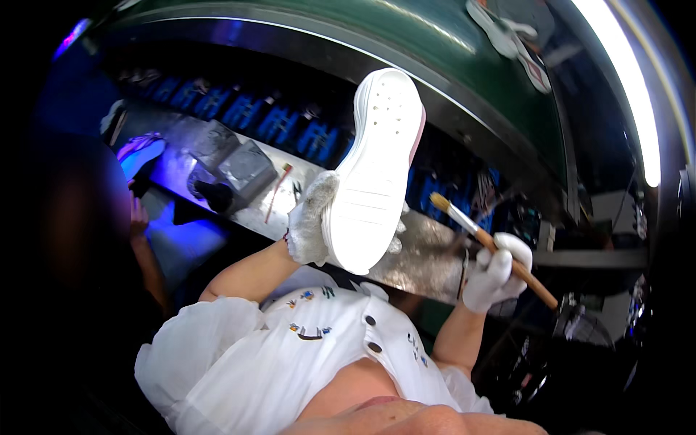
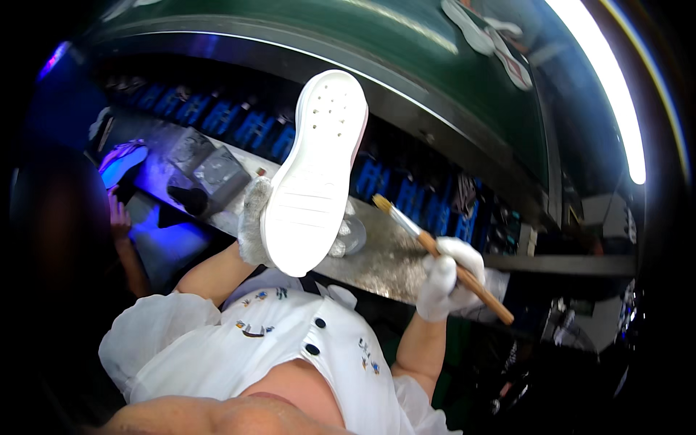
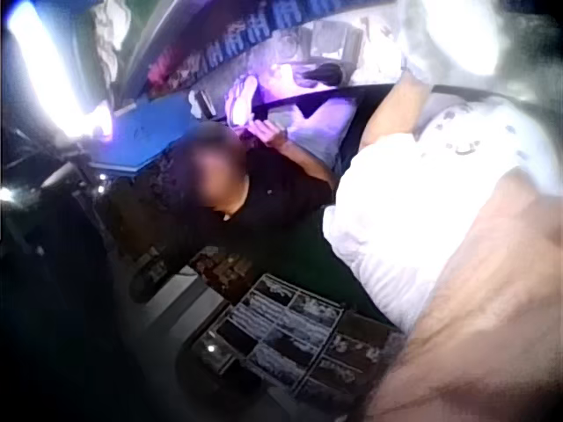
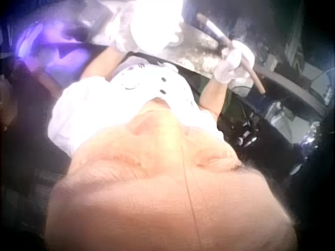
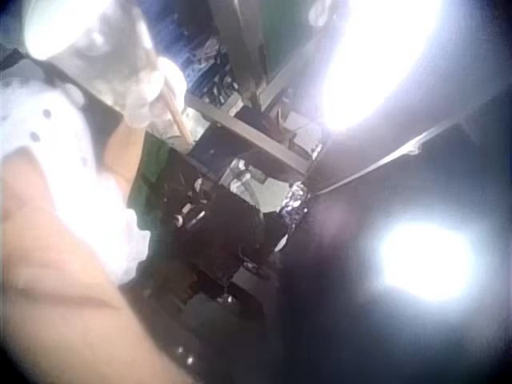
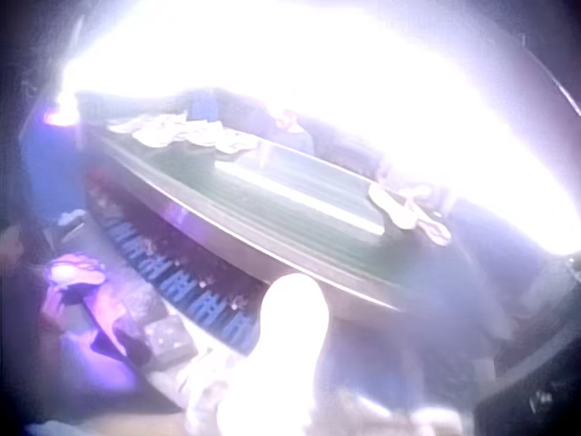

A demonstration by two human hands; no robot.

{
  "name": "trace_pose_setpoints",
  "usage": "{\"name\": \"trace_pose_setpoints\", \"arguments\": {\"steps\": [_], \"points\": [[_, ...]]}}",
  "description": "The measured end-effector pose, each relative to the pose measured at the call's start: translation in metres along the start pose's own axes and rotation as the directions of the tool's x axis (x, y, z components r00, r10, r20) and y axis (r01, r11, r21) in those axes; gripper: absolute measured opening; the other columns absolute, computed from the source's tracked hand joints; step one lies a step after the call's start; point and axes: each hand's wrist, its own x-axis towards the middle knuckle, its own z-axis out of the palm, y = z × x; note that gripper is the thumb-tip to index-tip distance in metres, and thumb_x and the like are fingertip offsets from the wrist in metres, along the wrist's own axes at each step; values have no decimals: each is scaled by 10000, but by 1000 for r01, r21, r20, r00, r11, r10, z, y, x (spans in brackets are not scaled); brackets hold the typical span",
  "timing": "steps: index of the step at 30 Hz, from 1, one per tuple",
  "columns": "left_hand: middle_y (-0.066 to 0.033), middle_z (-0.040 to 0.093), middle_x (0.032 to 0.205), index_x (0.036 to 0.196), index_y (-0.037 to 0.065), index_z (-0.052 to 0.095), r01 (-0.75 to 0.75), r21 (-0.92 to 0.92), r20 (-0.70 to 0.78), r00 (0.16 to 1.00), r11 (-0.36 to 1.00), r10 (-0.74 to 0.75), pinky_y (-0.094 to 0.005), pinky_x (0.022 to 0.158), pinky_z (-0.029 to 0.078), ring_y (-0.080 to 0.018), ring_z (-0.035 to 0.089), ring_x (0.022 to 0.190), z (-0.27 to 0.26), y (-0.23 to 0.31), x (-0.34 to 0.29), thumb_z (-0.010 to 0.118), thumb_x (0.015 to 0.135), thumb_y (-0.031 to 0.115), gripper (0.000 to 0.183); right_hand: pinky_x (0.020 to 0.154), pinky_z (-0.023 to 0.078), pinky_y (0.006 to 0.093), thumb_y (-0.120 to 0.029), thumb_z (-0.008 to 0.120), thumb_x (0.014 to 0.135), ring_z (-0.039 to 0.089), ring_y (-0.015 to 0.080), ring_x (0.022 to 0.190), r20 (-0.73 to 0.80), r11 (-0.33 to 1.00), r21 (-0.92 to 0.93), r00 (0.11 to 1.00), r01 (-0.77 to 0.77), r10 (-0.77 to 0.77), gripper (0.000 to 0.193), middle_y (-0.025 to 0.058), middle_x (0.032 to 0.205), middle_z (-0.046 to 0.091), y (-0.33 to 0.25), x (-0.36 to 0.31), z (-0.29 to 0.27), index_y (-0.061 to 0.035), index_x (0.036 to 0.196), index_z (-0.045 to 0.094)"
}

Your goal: The person repeatedly picks up white slip-on shoes from a conveyor belt, applies a white substance to the soles using a brush, and places them back on the belt. The task is performed continuously in a factory setting with other workers visible in the background.

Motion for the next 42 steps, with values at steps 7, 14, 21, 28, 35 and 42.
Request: {"name": "trace_pose_setpoints", "arguments": {"steps": [7,14,21,28,35,42], "points": [[-302,473,1357,1465,-2,325,-39,-28,243,969,999,45,-491,909,527,-320,494,1274,2,199,70,344,946,674,852,495,369,168,-142,550,941,450,39,545,-24,990,-58,992,-125,124,179,32,708,547,8,-8,0,16,1000,610],[-294,296,1521,1470,-95,246,-357,428,-342,786,830,515,-506,1093,435,-403,385,1379,16,181,225,468,1021,325,654,476,349,192,-135,567,941,461,57,537,-144,975,-27,966,-221,215,166,24,662,547,30,-23,-31,6,1019,608],[-199,483,1418,1355,55,512,-18,657,209,965,-754,159,-430,1017,466,-390,516,1236,15,48,415,476,951,348,500,466,375,192,-118,556,938,464,60,525,-354,944,43,878,-328,322,145,39,728,542,46,-54,-77,11,993,596],[-92,300,1552,1440,145,417,123,463,199,950,-878,239,-577,1049,415,-338,289,1435,9,-14,502,524,954,439,578,474,414,213,-66,548,898,519,82,515,-456,844,9,749,-537,481,134,58,660,592,52,-84,-110,9,988,614],[-163,493,1369,1288,55,515,55,392,357,911,-918,207,-479,1036,425,-362,444,1306,-11,52,457,603,885,333,497,498,414,210,-82,558,916,526,78,533,-378,845,26,777,-534,503,135,52,650,598,63,-81,-111,9,997,616],[-240,549,1307,1219,1,572,167,643,192,910,-748,368,-395,937,505,-366,611,1129,18,142,274,709,786,220,504,810,512,350,-96,637,910,644,226,896,32,937,-171,949,-304,314,173,126,1002,683,102,-76,-67,5,1041,685]]}}
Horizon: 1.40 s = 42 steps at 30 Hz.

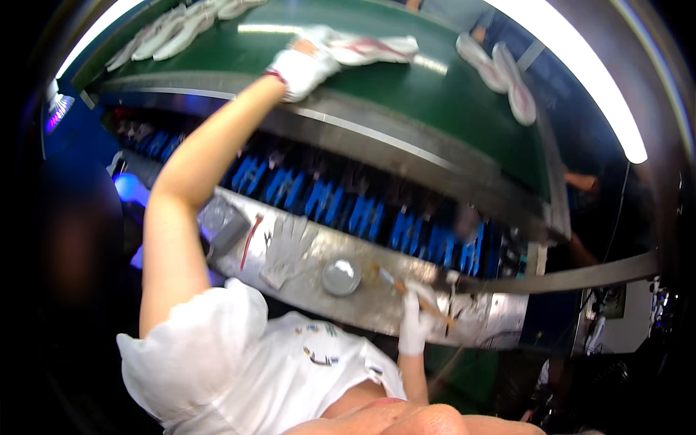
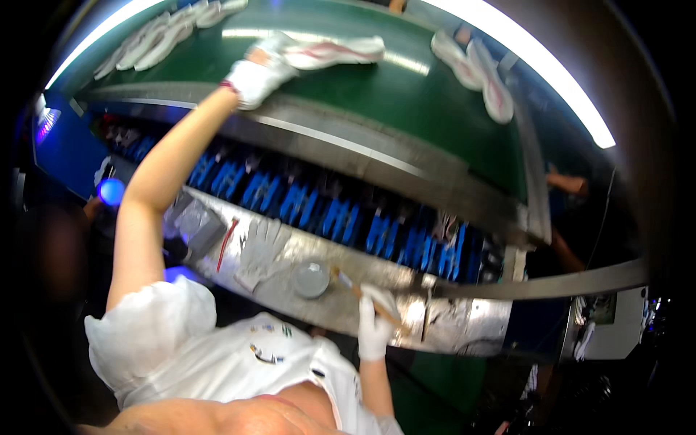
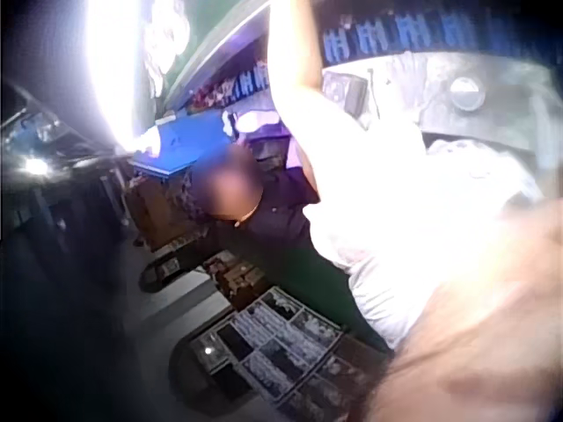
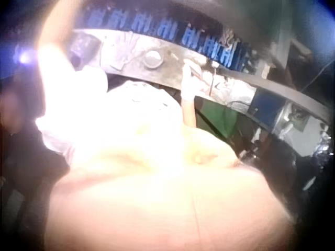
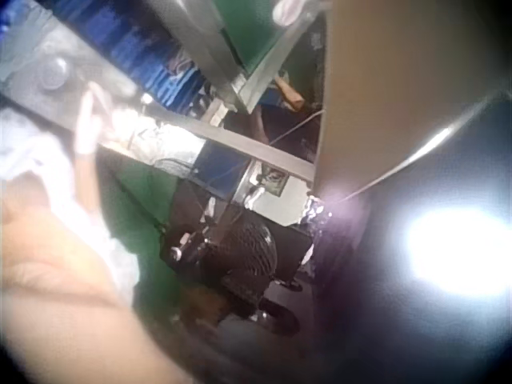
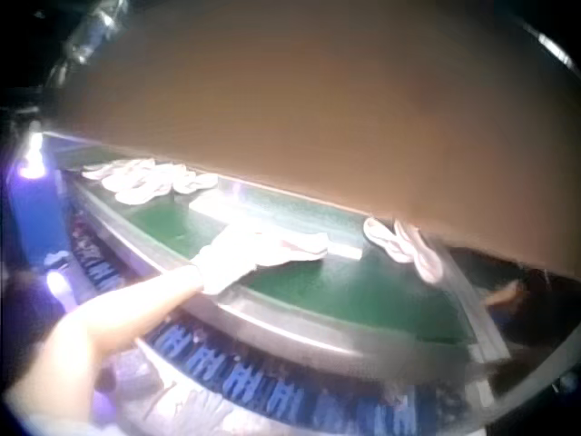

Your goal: The person repeatedly picks up white slip-on shoes from a conveyor belt, applies a white substance to the soles using a brush, and places them back on the belt. The task is performed continuously in a factory setting with other workers visible in the background.

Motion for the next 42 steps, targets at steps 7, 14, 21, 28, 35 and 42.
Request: {"name": "trace_pose_setpoints", "arguments": {"steps": [7,14,21,28,35,42], "points": [[-153,609,1239,1320,-6,505,156,-977,185,959,-143,-217,-348,968,504,-251,607,1101,-72,30,-142,460,985,401,529,745,524,338,-132,687,877,675,251,855,168,971,-199,971,-136,170,145,123,966,695,36,-12,45,-37,986,698],[-197,570,1244,1317,-29,476,332,-783,323,940,-526,112,-350,826,536,-237,610,991,-58,20,-148,417,1006,309,463,754,520,312,-113,696,863,676,233,847,311,916,-388,921,-102,234,150,106,940,689,43,-21,76,-42,996,697],[-217,559,1159,1238,-49,482,49,-836,6,997,-546,80,-342,746,565,-279,610,929,-30,39,-131,468,992,221,365,639,530,330,-98,748,810,673,269,727,210,922,-362,976,137,-63,157,94,855,680,23,-32,69,-100,957,693],[-283,570,1179,1363,-12,448,338,-480,192,941,-810,279,-387,753,613,-375,629,954,-20,35,-158,368,1004,535,659,672,533,333,-107,738,838,675,261,763,214,920,-354,972,170,-97,159,122,889,690,33,-50,61,-58,982,693],[-161,513,1390,1472,48,360,324,-826,407,909,-461,-89,-403,1032,486,-258,546,1257,-12,44,-234,620,880,472,773,625,470,216,-130,578,961,587,99,692,-196,913,91,892,-398,408,179,85,868,660,0,-18,41,5,1067,629],[-113,374,1511,1547,47,201,401,-886,421,906,-232,-44,-397,1171,298,-254,359,1417,-7,63,-280,758,808,265,950,518,458,162,-242,605,946,580,84,613,-260,977,163,961,138,-92,281,98,819,647,-105,25,22,27,1028,618]]}}
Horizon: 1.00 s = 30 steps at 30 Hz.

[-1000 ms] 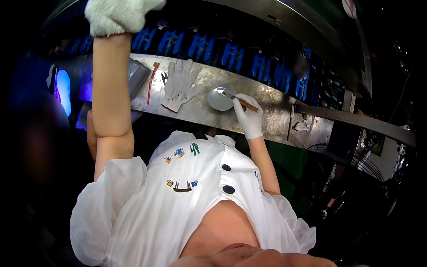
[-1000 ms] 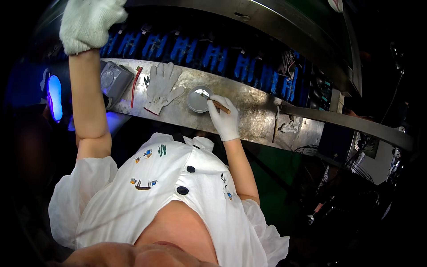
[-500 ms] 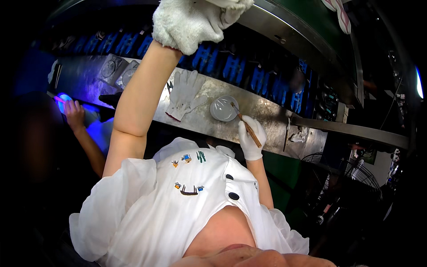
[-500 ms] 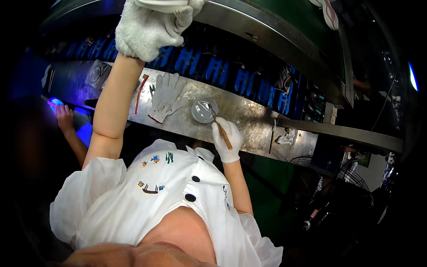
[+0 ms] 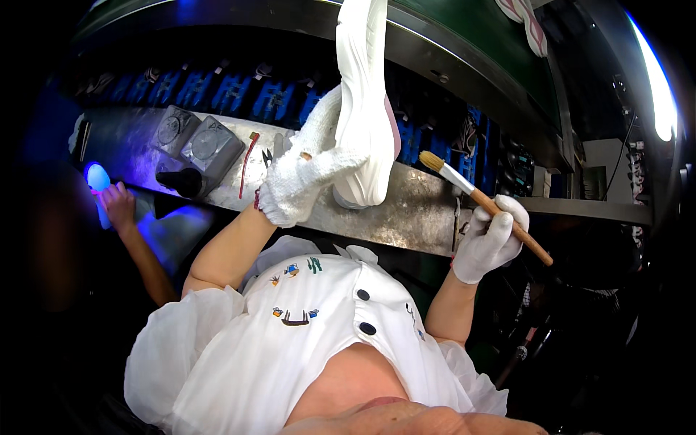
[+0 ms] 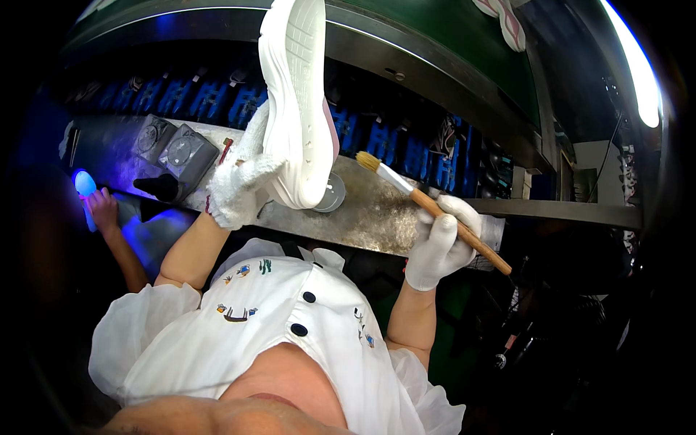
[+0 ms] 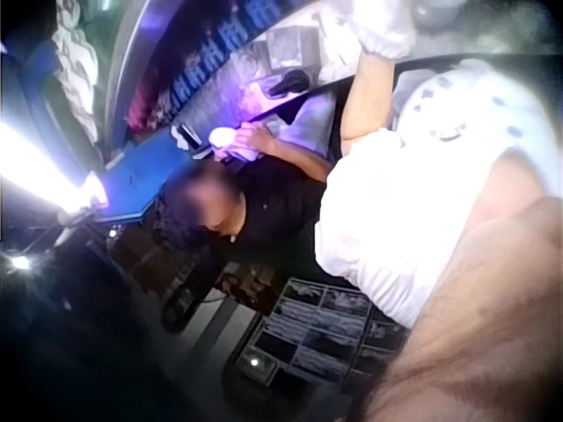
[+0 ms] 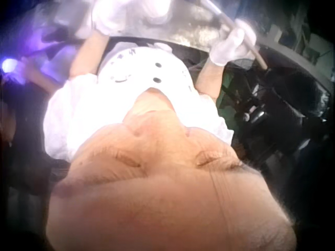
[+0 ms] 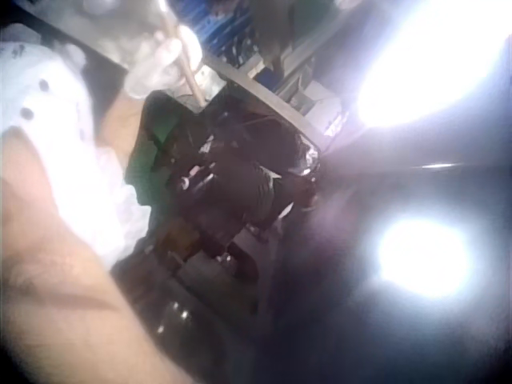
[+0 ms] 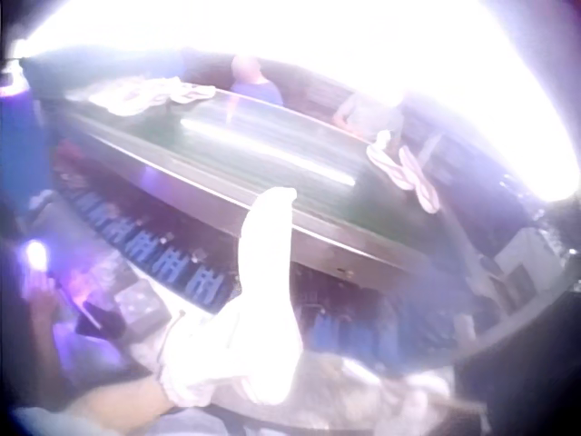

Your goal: The person repeatedly picks up white slip-on shoes from a conveyor belt, applies a white substance to the soles using a brush, and places them back on the belt. The task is performed continuously in a factory setting with other workers visible in the background.

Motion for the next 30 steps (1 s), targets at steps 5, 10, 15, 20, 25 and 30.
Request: {"name": "trace_pose_setpoints", "arguments": {"steps": [5,10,15,20,25,30], "points": [[-118,396,1483,1553,77,188,44,49,34,998,998,-46,-413,1153,343,-252,397,1393,1,-7,-5,792,752,320,1031,627,534,221,-106,649,928,656,119,696,288,999,-38,958,21,-9,192,119,898,676,-19,5,19,45,1044,621],[-122,410,1469,1549,78,199,34,82,112,993,996,-43,-414,1149,346,-252,423,1372,-5,-6,-16,786,743,364,1037,515,403,168,-87,580,951,520,40,574,336,979,-144,938,143,-88,160,68,742,638,-16,14,35,33,1048,625],[-126,410,1468,1545,68,200,100,44,86,991,994,-103,-410,1144,350,-248,428,1363,-1,-9,-26,784,737,384,1046,570,455,174,-82,579,957,586,55,628,342,961,-196,932,194,-119,148,61,770,665,-18,32,51,14,1044,652],[-123,408,1469,1546,64,195,75,0,76,994,997,-75,-407,1143,346,-247,424,1364,-1,-14,-25,757,761,384,1017,663,530,216,-19,658,908,652,93,728,400,970,-105,902,221,-163,153,82,930,679,-22,39,53,14,1057,649],[-125,418,1456,1547,63,187,41,-48,61,997,998,-38,-409,1139,355,-248,434,1356,-2,-16,-20,729,794,349,971,559,502,209,-26,733,824,624,99,618,500,904,-257,847,341,-178,118,68,792,694,-24,37,51,-16,935,697],[-132,427,1446,1549,65,171,35,-135,-3,999,990,-36,-412,1125,392,-251,460,1339,-1,-9,-18,711,810,296,944,531,499,229,6,730,772,623,133,573,560,863,-212,781,459,-278,145,83,749,686,-33,36,46,-13,912,697]]}}
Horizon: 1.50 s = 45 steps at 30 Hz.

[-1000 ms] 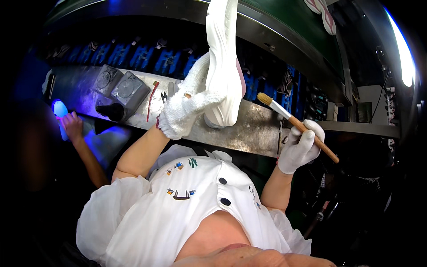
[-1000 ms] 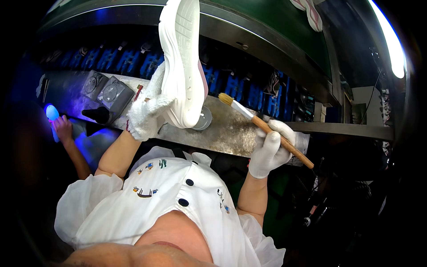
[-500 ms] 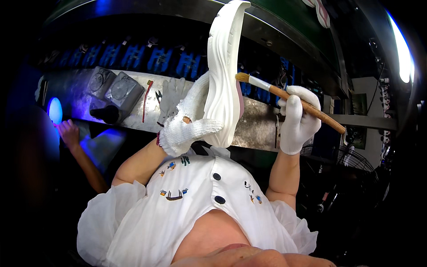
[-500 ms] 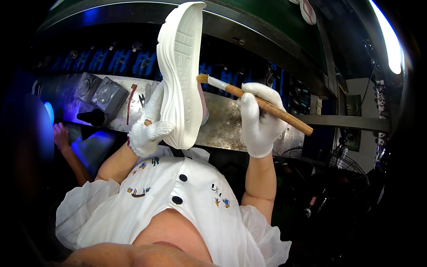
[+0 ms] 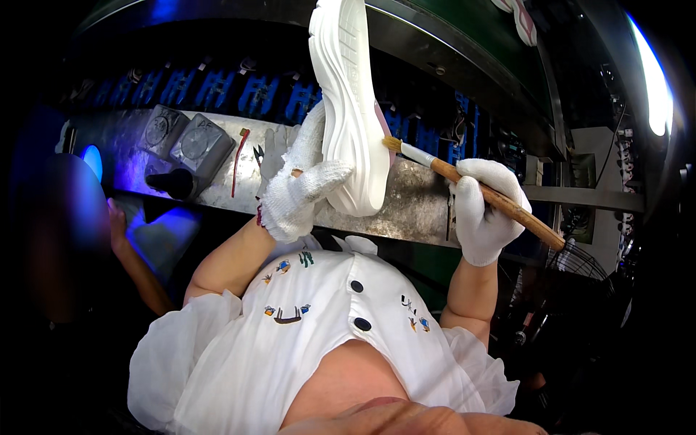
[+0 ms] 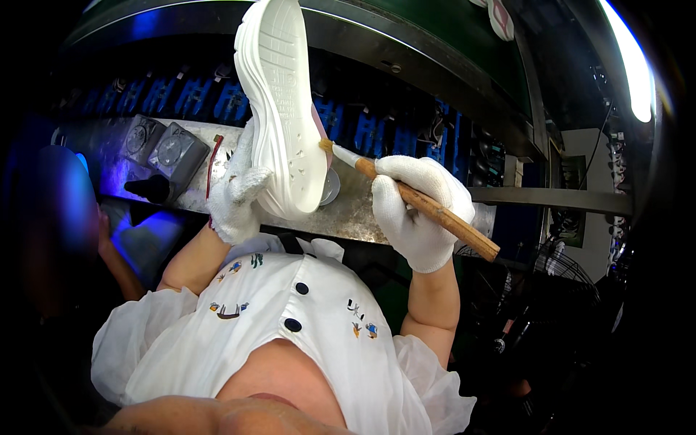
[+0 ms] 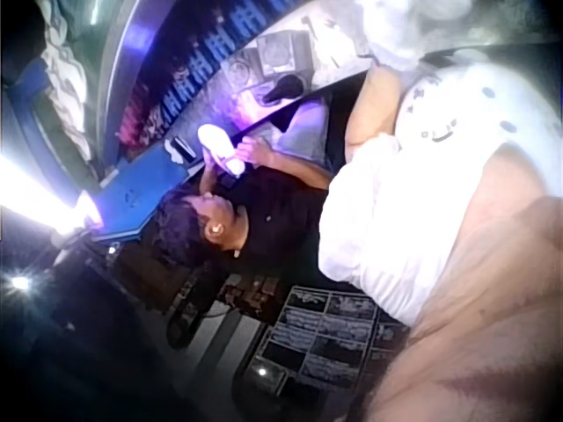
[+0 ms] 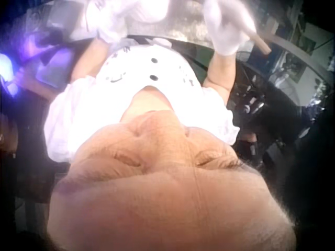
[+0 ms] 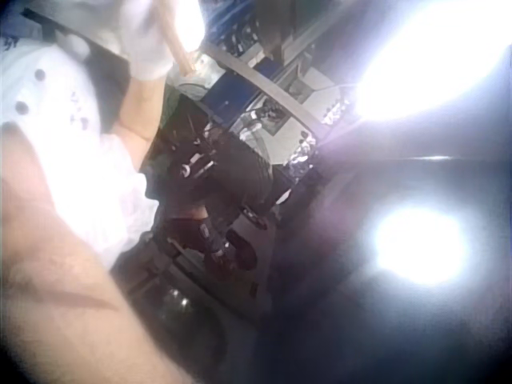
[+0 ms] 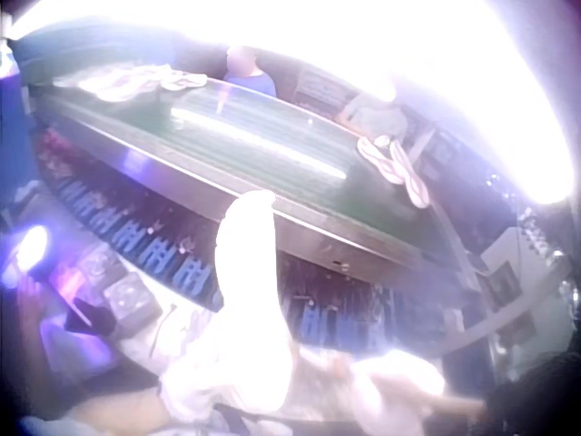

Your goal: The person repeatedly picks up white slip-on shoes from a conveyor belt, applies a white substance to the soles using a brush, and places them back on the belt. The task is performed continuously in a factory setting with other workers visible in the background.

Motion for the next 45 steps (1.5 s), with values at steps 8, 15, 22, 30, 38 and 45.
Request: {"name": "trace_pose_setpoints", "arguments": {"steps": [8,15,22,30,38,45], "points": [[-125,419,1455,1555,69,150,-26,-40,-42,999,999,24,-408,1118,400,-248,463,1337,-1,10,-2,705,814,261,945,499,454,224,-16,718,805,593,128,555,-32,995,31,995,93,-92,124,99,752,681,-15,-10,-15,26,915,677],[-107,431,1454,1557,73,150,18,-56,24,1000,998,-16,-388,1118,397,-229,462,1342,8,6,-15,722,802,314,977,548,464,198,-47,716,867,596,102,618,-151,985,161,988,65,-40,166,100,818,683,-6,-12,4,40,1002,674],[-300,409,1431,1504,2,293,18,-426,124,992,905,39,-456,927,571,-395,561,1224,-12,8,-4,623,798,613,990,563,481,214,-201,666,950,615,136,648,-394,975,149,915,163,-93,293,136,839,649,1,-16,12,55,1081,607],[-257,473,1312,1459,-6,328,293,-844,384,915,449,125,-331,720,587,-298,606,1046,-33,36,8,522,961,450,702,530,395,185,-210,525,1017,482,64,603,-494,980,170,870,104,-7,269,72,813,592,9,-32,17,16,1159,558],[-277,476,1269,1499,-4,254,215,-665,504,836,715,217,-425,737,643,-354,639,1073,-62,126,75,498,958,490,772,531,400,197,-245,574,982,489,66,579,-449,949,289,857,-127,252,268,71,774,602,14,-54,23,-3,1095,598],[-126,435,1487,1414,88,451,-601,-170,-436,756,781,488,-530,1079,407,-288,441,1362,-111,259,280,343,1000,401,530,542,429,208,-205,589,965,525,77,594,-415,923,290,835,-254,360,245,105,806,636,25,-68,31,0,1099,583]]}}
